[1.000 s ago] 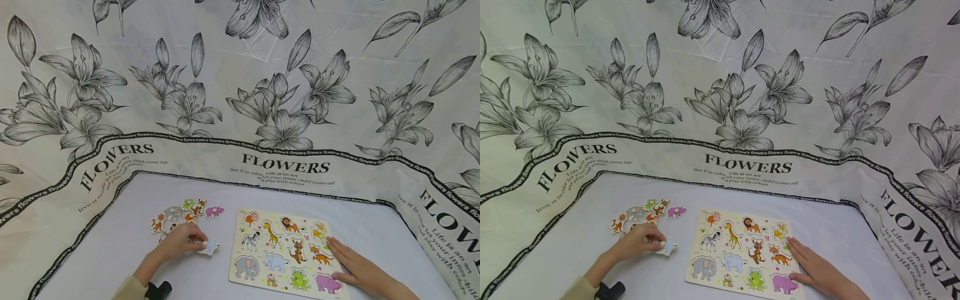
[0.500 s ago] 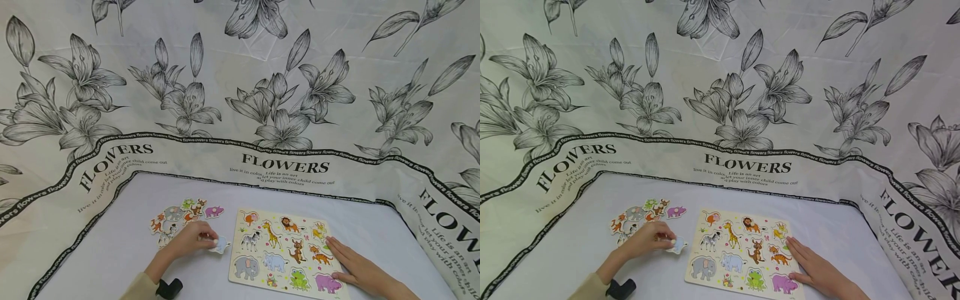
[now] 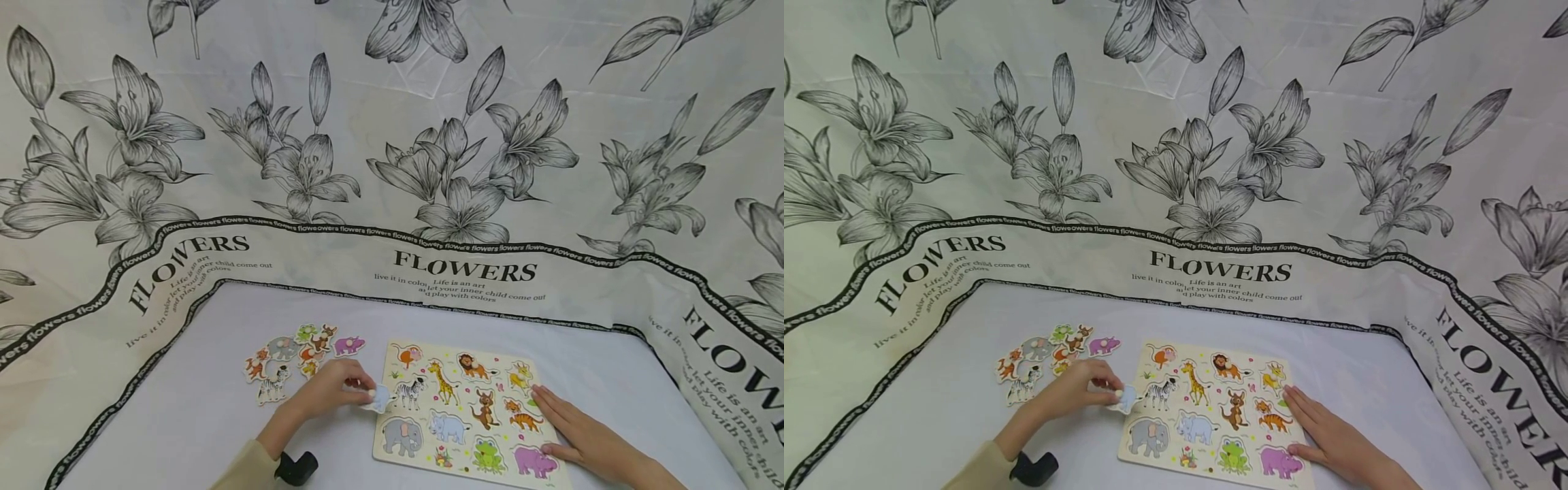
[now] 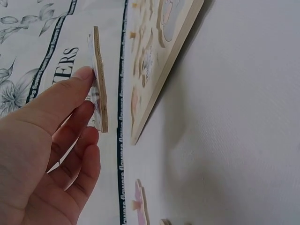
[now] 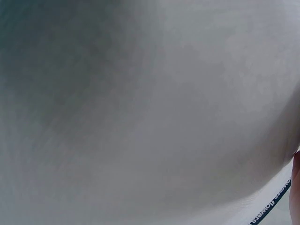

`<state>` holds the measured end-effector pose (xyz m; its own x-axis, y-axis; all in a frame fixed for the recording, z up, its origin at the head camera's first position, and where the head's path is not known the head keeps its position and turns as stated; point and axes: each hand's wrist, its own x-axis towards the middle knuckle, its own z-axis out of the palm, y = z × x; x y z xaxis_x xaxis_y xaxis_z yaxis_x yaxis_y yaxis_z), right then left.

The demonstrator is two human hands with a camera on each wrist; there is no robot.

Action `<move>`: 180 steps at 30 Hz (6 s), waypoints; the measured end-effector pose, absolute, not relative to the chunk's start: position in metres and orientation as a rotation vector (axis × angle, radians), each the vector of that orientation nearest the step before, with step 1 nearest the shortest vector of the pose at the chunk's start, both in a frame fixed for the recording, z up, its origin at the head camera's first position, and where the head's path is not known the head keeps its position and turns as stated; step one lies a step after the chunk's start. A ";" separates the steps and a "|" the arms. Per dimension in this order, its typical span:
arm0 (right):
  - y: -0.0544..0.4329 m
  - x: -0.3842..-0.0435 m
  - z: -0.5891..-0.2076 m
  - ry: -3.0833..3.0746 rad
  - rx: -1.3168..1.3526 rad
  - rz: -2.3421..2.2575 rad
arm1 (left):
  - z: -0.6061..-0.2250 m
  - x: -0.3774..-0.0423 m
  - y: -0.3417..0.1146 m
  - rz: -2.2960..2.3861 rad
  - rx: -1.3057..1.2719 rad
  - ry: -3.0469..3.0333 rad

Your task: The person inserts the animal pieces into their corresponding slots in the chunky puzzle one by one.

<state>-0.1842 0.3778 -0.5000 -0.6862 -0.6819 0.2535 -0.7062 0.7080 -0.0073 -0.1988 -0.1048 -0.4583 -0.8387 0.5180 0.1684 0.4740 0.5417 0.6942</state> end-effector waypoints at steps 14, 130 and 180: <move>0.379 -0.184 -0.500 -2.683 1.108 0.123 | -0.457 -0.202 -0.076 1.166 0.877 2.653; 0.375 -0.184 -0.495 -2.776 1.080 0.168 | -0.476 -0.188 0.029 0.726 0.950 2.913; 0.377 -0.185 -0.498 -2.696 1.119 0.157 | -0.465 -0.177 -0.049 1.166 0.572 2.824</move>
<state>-0.1846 0.3765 -0.4978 -0.6867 -0.6863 0.2399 -0.7094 0.7046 -0.0150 -0.1767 -0.0491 -0.4647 -0.9318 0.3466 0.1079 0.3218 0.6510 0.6876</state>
